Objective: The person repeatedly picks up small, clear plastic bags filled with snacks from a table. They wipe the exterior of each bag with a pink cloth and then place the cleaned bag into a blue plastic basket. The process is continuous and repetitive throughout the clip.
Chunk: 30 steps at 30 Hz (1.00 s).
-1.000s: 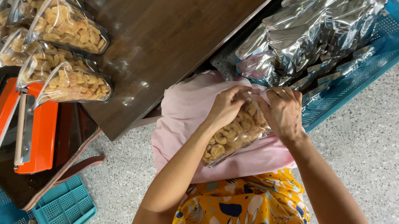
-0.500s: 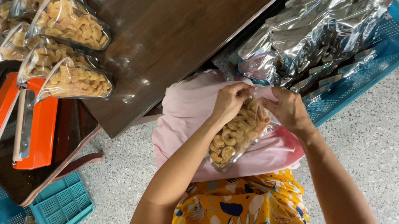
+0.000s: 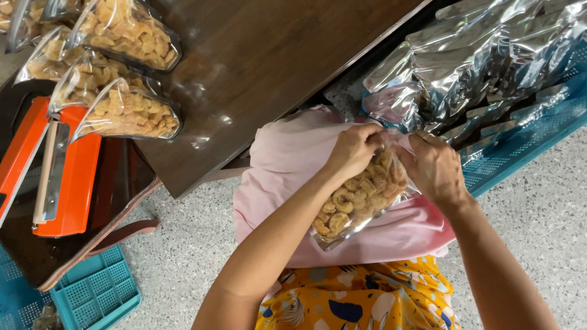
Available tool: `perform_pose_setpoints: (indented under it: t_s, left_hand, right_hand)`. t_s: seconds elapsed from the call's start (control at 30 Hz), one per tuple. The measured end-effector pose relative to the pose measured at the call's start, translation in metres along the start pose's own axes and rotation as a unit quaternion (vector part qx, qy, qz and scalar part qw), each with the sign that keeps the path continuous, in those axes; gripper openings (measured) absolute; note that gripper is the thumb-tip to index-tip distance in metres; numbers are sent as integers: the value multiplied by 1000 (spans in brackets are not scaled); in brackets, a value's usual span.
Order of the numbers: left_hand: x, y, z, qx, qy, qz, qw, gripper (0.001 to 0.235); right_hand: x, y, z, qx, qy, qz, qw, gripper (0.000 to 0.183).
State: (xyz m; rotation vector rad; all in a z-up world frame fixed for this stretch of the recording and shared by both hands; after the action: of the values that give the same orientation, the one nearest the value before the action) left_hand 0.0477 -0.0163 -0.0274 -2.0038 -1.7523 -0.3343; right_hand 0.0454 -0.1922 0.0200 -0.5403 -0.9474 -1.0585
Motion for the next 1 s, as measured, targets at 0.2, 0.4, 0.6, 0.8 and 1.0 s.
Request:
perform_pose_setpoints:
  t_s: [0.2,0.4,0.6,0.8,1.0]
  left_hand:
    - [-5,-6,-7,14,-41,3,999,25]
    - [-6,-10,-10,19,-35,-8,999,23]
    - [-5,-8,2,26,-60,-7,998,19]
    - [-4,-8,2,43,-59,-25,997,18]
    - [-2,-11,-11,6,-52,-21,998,17]
  right_hand:
    - [7,-15,11,32,112,-67,991,19]
    - [1,-6,15,-42,-19,-37,998,24]
    - [-12,1,-4,-5,227,-45,973,16]
    - [-13,-31,-40,-164,114,151,968,27]
    - [-3,-69,-56,-9,120,177,977,18]
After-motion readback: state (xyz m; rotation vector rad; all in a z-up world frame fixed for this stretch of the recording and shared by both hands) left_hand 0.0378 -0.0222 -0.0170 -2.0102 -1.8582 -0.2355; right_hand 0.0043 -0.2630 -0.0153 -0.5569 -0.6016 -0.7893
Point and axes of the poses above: each hand's wrist, its own y-axis towards the middle knuckle, its own x-axis out of the back of the hand, z = x × y, the point moved 3 cm from there along y, towards the middle knuckle, and after that the axes turned 1 degree about -x, right-handed, at the moved point
